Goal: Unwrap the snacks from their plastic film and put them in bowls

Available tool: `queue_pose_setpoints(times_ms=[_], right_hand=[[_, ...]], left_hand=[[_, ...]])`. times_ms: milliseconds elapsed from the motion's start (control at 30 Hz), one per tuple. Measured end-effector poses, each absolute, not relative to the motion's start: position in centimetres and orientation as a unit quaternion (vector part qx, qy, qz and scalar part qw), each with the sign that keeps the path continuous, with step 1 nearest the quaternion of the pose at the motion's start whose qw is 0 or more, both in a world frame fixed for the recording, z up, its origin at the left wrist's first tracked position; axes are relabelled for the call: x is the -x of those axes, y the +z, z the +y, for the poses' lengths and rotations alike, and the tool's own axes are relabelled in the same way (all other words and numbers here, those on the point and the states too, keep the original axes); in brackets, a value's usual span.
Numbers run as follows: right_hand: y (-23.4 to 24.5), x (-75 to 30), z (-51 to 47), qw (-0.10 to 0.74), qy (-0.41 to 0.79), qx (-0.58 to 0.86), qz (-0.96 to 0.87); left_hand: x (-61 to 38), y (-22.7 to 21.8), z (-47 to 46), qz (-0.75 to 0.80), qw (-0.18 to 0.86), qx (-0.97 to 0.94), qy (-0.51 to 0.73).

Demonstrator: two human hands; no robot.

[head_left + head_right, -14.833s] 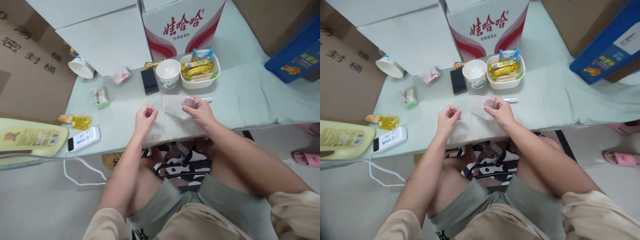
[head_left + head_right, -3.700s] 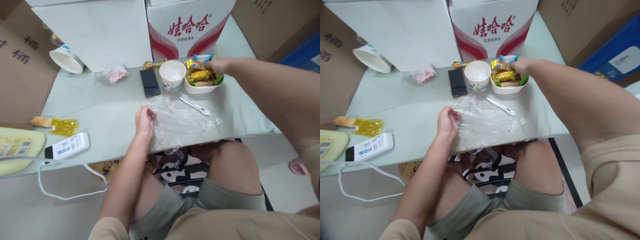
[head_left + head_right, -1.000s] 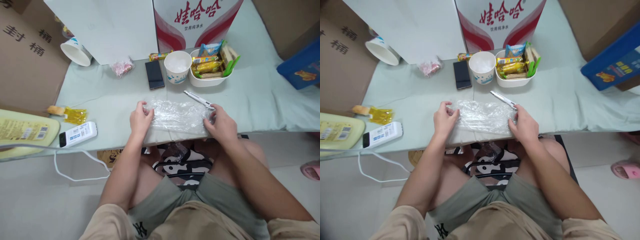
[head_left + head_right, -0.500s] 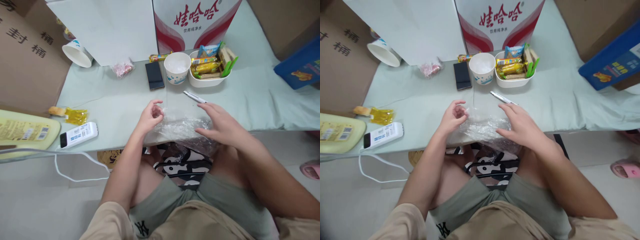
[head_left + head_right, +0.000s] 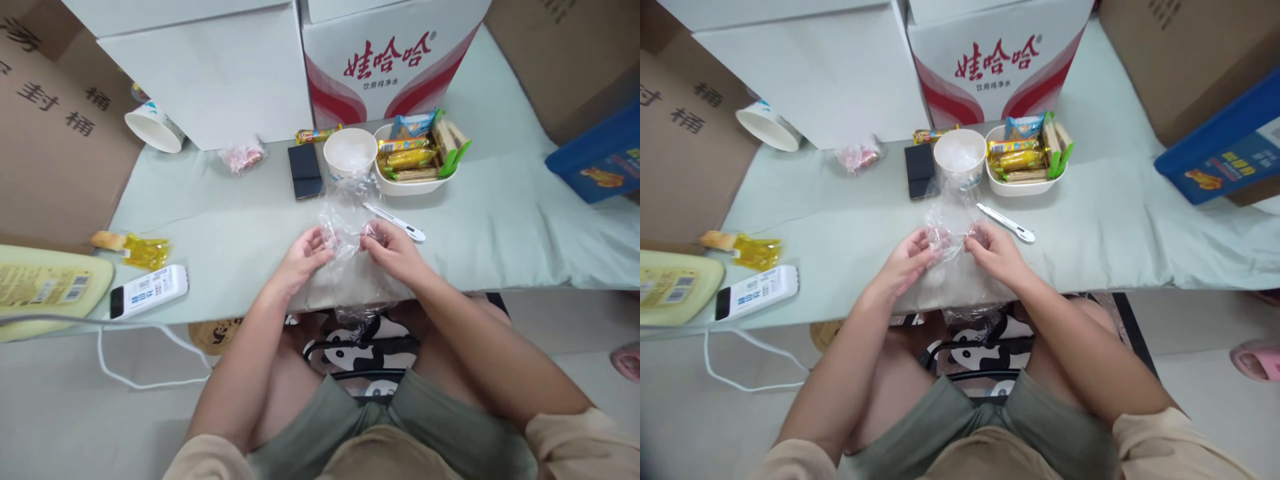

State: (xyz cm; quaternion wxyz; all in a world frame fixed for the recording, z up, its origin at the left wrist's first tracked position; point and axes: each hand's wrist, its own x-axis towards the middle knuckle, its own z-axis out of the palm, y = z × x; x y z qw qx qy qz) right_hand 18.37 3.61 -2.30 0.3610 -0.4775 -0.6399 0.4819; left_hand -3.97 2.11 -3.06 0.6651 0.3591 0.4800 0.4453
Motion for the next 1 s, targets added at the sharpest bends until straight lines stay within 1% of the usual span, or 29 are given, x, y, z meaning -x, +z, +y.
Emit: queue_pose_setpoints(times_ms=[67,133,200,267,333,433,500,667,733,800,900,1000], right_hand=[[-2.5,-18.0,4.0,0.382,0.528,0.47,-0.596],[-2.9,-18.0,4.3,0.385,0.58,0.452,-0.558],[-3.4,-18.3,4.4,0.378,0.613,0.449,-0.529],[-3.8,-18.7,4.4,0.37,0.622,0.462,-0.513],[-4.1,-19.1,4.3,0.367,0.617,0.47,-0.513],[-4.0,-19.2,4.2,0.366,0.609,0.451,-0.54],[-3.7,-19.1,4.0,0.368,0.601,0.439,-0.558],[-3.0,-19.0,3.3,0.41,0.582,0.405,-0.573],[-3.1,-19.1,3.1,0.426,0.584,0.375,-0.58],[-3.3,-19.3,3.2,0.432,0.573,0.36,-0.596],[-4.0,-19.5,4.0,0.427,0.512,0.419,-0.617],[-4.5,-19.6,4.7,0.434,0.444,0.511,-0.594]], left_hand=[[2.6,-3.0,2.5,0.509,0.675,-0.335,0.416],[1.8,-2.9,2.9,0.532,0.669,-0.317,0.411],[1.6,-2.7,3.2,0.538,0.652,-0.32,0.428],[1.7,-2.7,3.4,0.531,0.642,-0.322,0.449],[1.8,-2.7,3.5,0.529,0.653,-0.312,0.444],[2.0,-2.7,3.5,0.537,0.683,-0.319,0.379],[2.1,-2.6,3.3,0.538,0.681,-0.349,0.353],[3.1,-1.8,2.2,0.516,0.597,-0.44,0.428],[3.6,-1.5,1.8,0.497,0.584,-0.45,0.458],[4.1,-1.4,1.6,0.481,0.592,-0.448,0.467],[4.9,-2.1,2.2,0.483,0.603,-0.441,0.457],[5.5,-3.2,3.1,0.497,0.581,-0.451,0.461]])
